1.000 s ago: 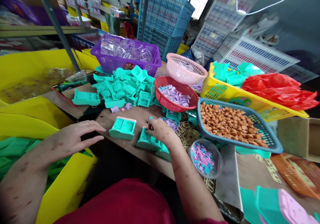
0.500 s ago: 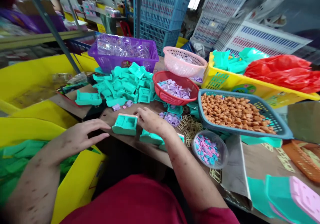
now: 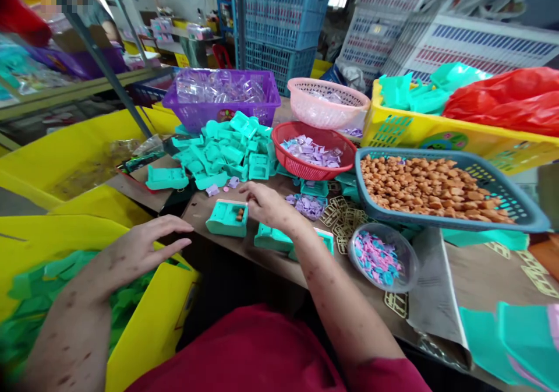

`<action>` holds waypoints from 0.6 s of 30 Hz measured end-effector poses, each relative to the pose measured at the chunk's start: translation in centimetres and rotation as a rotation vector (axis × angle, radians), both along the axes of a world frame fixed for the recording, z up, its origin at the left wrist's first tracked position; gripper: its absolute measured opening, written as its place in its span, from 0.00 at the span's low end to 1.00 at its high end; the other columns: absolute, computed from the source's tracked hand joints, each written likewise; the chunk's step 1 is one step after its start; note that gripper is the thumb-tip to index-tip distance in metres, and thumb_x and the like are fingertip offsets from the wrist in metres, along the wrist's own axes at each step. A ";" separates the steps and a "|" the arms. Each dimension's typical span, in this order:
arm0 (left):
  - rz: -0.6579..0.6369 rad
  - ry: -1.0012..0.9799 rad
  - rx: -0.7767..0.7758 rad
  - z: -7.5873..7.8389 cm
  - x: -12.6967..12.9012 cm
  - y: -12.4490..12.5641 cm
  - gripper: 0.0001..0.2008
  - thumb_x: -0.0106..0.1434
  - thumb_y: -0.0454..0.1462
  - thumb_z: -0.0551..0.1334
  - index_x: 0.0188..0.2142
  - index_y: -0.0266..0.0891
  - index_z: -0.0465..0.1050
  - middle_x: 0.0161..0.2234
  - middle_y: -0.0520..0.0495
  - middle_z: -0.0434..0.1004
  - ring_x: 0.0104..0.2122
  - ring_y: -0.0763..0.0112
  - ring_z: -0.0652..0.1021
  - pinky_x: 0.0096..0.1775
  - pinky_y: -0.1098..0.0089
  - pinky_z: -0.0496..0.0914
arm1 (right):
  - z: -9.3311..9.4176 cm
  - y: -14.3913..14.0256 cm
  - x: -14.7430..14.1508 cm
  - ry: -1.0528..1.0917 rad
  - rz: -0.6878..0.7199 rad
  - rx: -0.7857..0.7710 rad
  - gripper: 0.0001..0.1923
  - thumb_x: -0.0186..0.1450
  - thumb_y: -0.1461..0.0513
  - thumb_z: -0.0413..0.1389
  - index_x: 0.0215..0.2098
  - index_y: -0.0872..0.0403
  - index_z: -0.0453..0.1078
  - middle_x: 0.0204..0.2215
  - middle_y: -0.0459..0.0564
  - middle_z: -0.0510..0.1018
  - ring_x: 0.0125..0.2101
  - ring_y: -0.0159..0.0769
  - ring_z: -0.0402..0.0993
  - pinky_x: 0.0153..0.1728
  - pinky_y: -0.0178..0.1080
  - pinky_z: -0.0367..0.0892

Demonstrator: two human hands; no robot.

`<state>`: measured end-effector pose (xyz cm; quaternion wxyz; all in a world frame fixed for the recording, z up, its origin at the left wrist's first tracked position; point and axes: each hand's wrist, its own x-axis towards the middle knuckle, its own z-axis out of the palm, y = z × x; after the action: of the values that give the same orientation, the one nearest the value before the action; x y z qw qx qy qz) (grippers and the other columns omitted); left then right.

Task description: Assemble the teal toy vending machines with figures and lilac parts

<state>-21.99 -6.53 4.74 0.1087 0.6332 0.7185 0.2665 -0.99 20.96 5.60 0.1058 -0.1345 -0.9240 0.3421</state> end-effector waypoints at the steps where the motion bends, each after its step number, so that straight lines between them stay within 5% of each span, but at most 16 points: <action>1: -0.003 -0.004 -0.003 -0.1 0.0 0.1 0.24 0.77 0.59 0.61 0.51 0.44 0.84 0.53 0.42 0.86 0.52 0.56 0.85 0.58 0.61 0.79 | 0.5 0.3 1.5 0.012 -0.053 -0.017 0.21 0.76 0.67 0.49 0.63 0.52 0.73 0.45 0.51 0.84 0.41 0.38 0.79 0.45 0.40 0.73; 6: -0.063 0.021 0.024 -1.5 -0.5 1.3 0.22 0.75 0.59 0.64 0.51 0.48 0.83 0.52 0.47 0.88 0.50 0.56 0.87 0.54 0.64 0.82 | 3.7 2.8 11.4 0.046 -0.245 -0.048 0.13 0.75 0.58 0.57 0.55 0.50 0.76 0.39 0.46 0.82 0.34 0.35 0.75 0.38 0.37 0.71; 10: -0.120 0.014 0.026 -2.4 -1.0 3.2 0.17 0.72 0.59 0.65 0.50 0.57 0.83 0.51 0.55 0.88 0.49 0.55 0.88 0.40 0.65 0.85 | 6.9 7.2 18.3 0.130 -0.497 0.154 0.14 0.74 0.59 0.59 0.55 0.50 0.79 0.34 0.45 0.78 0.32 0.35 0.73 0.38 0.39 0.72; 13: -0.155 0.009 0.045 -3.0 -0.8 4.5 0.15 0.70 0.58 0.66 0.50 0.62 0.81 0.52 0.58 0.87 0.49 0.55 0.88 0.33 0.65 0.84 | 7.6 11.9 21.8 0.169 -0.739 0.318 0.16 0.73 0.60 0.58 0.57 0.52 0.79 0.35 0.47 0.79 0.33 0.37 0.75 0.42 0.44 0.76; 18: -0.201 0.141 0.169 -2.6 1.3 7.3 0.17 0.75 0.57 0.61 0.55 0.56 0.79 0.53 0.48 0.86 0.54 0.45 0.84 0.58 0.46 0.79 | 6.5 16.2 25.0 0.094 -0.868 0.514 0.34 0.67 0.62 0.65 0.70 0.55 0.71 0.60 0.63 0.77 0.61 0.54 0.76 0.68 0.59 0.71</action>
<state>-20.73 0.76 2.17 0.0305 0.7259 0.6323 0.2689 23.98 37.20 12.10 0.3093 -0.4603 -0.8314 0.0335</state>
